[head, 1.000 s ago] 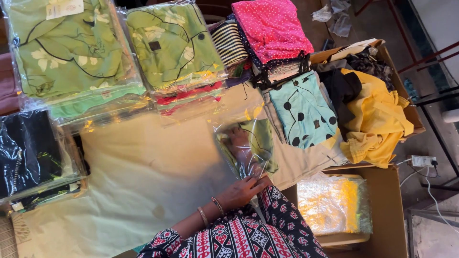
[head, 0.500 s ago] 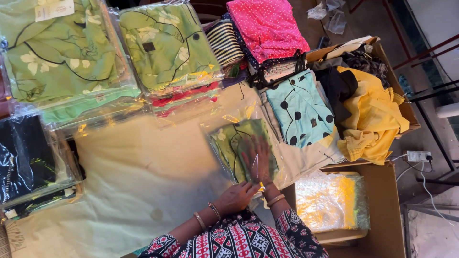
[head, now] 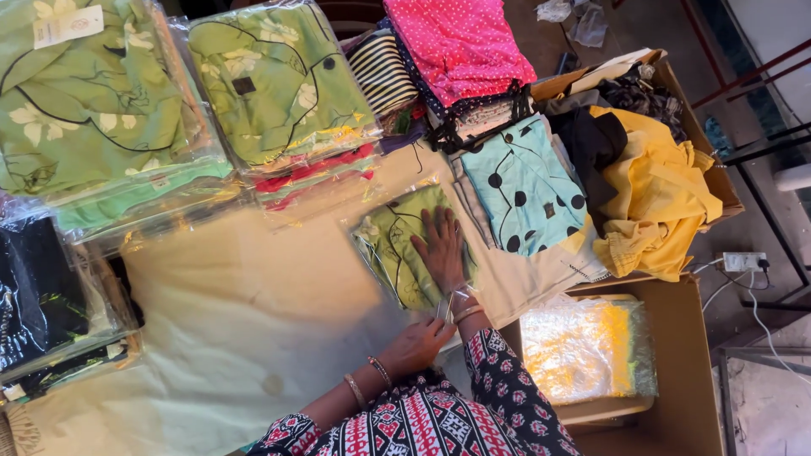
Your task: The person places folded clothes into clear plastic bags on a table. They handle several items, including a black garment and green patterned shirts, placing each into a bag and smoothing the contents.
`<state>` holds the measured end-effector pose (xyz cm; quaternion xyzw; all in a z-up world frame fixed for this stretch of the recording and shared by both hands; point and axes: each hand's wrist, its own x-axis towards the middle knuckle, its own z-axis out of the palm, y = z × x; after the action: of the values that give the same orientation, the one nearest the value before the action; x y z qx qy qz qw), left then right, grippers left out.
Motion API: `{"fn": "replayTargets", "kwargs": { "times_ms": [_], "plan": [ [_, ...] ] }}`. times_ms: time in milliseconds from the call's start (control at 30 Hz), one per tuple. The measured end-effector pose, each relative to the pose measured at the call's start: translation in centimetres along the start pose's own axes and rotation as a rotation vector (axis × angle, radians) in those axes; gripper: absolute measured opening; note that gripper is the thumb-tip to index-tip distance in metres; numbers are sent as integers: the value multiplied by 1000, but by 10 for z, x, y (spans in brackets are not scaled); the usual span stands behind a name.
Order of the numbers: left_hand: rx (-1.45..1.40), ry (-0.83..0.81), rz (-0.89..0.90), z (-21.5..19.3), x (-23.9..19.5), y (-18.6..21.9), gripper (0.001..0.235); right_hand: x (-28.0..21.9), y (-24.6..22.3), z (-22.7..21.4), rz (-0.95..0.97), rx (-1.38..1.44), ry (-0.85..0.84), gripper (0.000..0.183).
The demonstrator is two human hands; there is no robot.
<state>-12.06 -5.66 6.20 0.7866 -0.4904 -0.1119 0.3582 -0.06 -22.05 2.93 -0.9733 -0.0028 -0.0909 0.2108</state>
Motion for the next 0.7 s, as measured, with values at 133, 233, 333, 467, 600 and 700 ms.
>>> {"fn": "replayTargets", "kwargs": {
  "times_ms": [133,233,333,467,600,700],
  "plan": [
    [-22,26,-11,0,-4,1,44,-28,-9,-18,-94,12,-16,69],
    [-55,27,-35,0,-5,1,45,-53,-16,-24,-290,28,-102,67],
    [-50,35,-17,-2,-4,2,47,-56,-19,-26,-387,69,-198,63],
    [-43,70,34,-6,-3,5,50,-42,-28,-19,-359,154,-157,46],
    [-52,74,22,-12,-1,9,47,-17,-42,-13,-367,368,-174,48],
    [-60,83,40,-16,-2,12,45,-9,-29,24,-221,377,-243,47]
  ]
}}
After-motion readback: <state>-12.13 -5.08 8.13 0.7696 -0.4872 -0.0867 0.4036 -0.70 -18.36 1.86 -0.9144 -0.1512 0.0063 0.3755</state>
